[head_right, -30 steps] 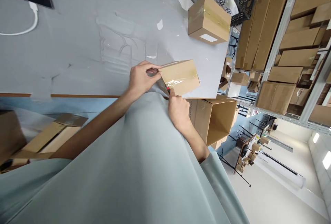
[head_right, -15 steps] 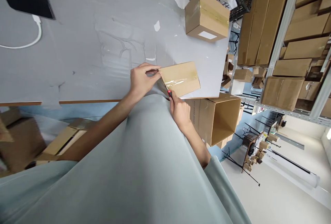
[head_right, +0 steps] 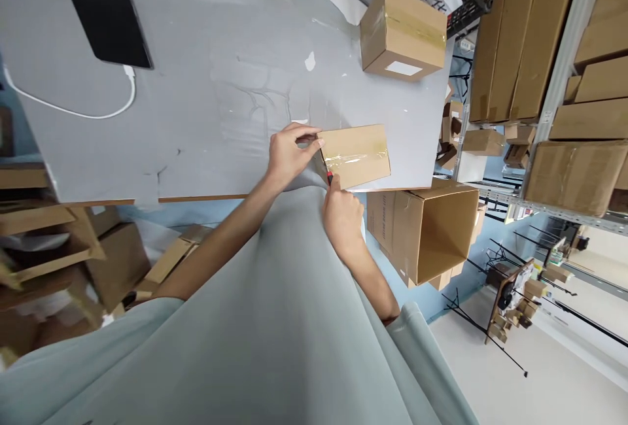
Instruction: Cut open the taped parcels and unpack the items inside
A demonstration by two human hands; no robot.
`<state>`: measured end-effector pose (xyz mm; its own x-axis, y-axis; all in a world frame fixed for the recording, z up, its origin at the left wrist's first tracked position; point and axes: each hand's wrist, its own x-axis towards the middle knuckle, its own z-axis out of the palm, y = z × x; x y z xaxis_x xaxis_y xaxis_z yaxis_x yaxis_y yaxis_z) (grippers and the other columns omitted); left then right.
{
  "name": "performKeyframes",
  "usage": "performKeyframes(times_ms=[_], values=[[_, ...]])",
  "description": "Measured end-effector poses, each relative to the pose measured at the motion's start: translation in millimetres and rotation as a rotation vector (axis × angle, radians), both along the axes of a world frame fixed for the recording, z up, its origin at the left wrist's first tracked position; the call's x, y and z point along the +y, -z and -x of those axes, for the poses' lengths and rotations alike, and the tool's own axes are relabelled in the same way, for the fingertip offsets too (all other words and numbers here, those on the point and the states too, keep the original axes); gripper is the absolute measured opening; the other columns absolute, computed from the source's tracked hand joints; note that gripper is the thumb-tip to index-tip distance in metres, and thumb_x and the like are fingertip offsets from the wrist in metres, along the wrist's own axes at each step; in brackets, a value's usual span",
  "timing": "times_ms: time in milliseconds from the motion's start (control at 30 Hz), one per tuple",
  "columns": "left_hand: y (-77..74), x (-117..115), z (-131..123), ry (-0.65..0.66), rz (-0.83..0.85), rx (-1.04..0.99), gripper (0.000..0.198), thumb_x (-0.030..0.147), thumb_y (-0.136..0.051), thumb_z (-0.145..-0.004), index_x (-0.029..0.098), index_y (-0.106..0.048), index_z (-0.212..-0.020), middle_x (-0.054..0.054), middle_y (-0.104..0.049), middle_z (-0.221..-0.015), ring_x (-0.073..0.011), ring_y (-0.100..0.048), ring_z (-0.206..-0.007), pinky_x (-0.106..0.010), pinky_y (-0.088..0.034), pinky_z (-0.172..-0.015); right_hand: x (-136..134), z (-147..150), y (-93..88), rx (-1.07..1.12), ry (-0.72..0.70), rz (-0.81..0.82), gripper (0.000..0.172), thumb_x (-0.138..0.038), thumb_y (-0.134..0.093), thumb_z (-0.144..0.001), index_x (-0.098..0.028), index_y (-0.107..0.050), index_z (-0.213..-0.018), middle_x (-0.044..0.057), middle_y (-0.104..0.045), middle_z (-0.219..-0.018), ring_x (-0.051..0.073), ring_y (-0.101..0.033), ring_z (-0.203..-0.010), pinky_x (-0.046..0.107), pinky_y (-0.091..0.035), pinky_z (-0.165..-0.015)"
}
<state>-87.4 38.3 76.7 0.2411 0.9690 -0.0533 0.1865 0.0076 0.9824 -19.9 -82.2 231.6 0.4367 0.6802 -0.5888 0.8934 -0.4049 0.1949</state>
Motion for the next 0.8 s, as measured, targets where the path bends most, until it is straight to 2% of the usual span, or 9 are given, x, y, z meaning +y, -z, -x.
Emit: performKeyframes(times_ms=[100, 233, 400, 533, 633, 800], values=[[-0.8, -1.4, -0.8, -0.009, 0.013, -0.003, 0.026, 0.026, -0.076, -0.091, 0.024, -0.088, -0.115, -0.004, -0.084, -0.118, -0.0232, -0.080, -0.106, -0.038, -0.067, -0.105, -2.6, 2.4, 3.7, 0.000, 0.001, 0.019, 0.054, -0.024, -0.034, -0.122, -0.021, -0.044, -0.175, 0.017, -0.087, -0.118, 0.030, -0.086, -0.106, 0.037, -0.062, -0.091], [-4.0, -4.8, -1.8, -0.010, 0.020, 0.004, 0.025, 0.026, -0.076, -0.091, 0.024, -0.088, -0.113, -0.005, -0.085, -0.118, -0.0245, -0.080, -0.107, -0.039, -0.066, -0.106, -6.9, 3.5, 4.6, -0.003, 0.028, 0.045, 0.053, -0.027, -0.037, -0.122, -0.020, -0.047, -0.174, 0.017, -0.087, -0.111, 0.031, -0.086, -0.103, 0.037, -0.062, -0.090], [-4.2, 0.5, -1.1, -0.034, 0.013, 0.027, 0.027, 0.027, -0.073, -0.092, 0.024, -0.088, -0.114, -0.005, -0.084, -0.117, -0.0232, -0.079, -0.104, -0.037, -0.066, -0.104, -6.8, 3.4, 7.1, 0.035, 0.027, 0.009, 0.057, -0.032, -0.033, -0.124, -0.024, -0.041, -0.179, 0.016, -0.086, -0.121, 0.030, -0.085, -0.106, 0.035, -0.060, -0.089], [-2.6, 4.3, 0.6, -0.007, 0.035, 0.015, 0.026, 0.029, -0.074, -0.092, 0.024, -0.087, -0.114, -0.005, -0.083, -0.117, -0.0230, -0.079, -0.104, -0.037, -0.066, -0.103, -22.8, 1.4, 1.4, 0.073, 0.026, 0.013, 0.057, -0.034, -0.033, -0.124, -0.025, -0.043, -0.180, 0.012, -0.087, -0.116, 0.028, -0.083, -0.101, 0.032, -0.056, -0.085], [-1.8, 3.1, 1.0, 0.010, 0.037, -0.002, 0.026, 0.030, -0.075, -0.092, 0.024, -0.087, -0.114, -0.005, -0.083, -0.118, -0.0227, -0.078, -0.105, -0.038, -0.066, -0.105, -34.1, -2.9, -3.5, 0.055, 0.086, -0.015, 0.058, -0.036, -0.036, -0.124, -0.028, -0.042, -0.181, 0.011, -0.088, -0.114, 0.027, -0.083, -0.098, 0.030, -0.053, -0.082], [-0.7, 1.4, 1.0, 0.014, 0.037, -0.009, 0.026, 0.030, -0.076, -0.092, 0.024, -0.087, -0.114, -0.005, -0.084, -0.117, -0.0232, -0.079, -0.105, -0.039, -0.067, -0.105, -35.4, -8.8, -1.6, 0.068, 0.120, -0.060, 0.057, -0.038, -0.038, -0.124, -0.031, -0.046, -0.180, 0.009, -0.088, -0.115, 0.027, -0.081, -0.097, 0.030, -0.050, -0.079]])
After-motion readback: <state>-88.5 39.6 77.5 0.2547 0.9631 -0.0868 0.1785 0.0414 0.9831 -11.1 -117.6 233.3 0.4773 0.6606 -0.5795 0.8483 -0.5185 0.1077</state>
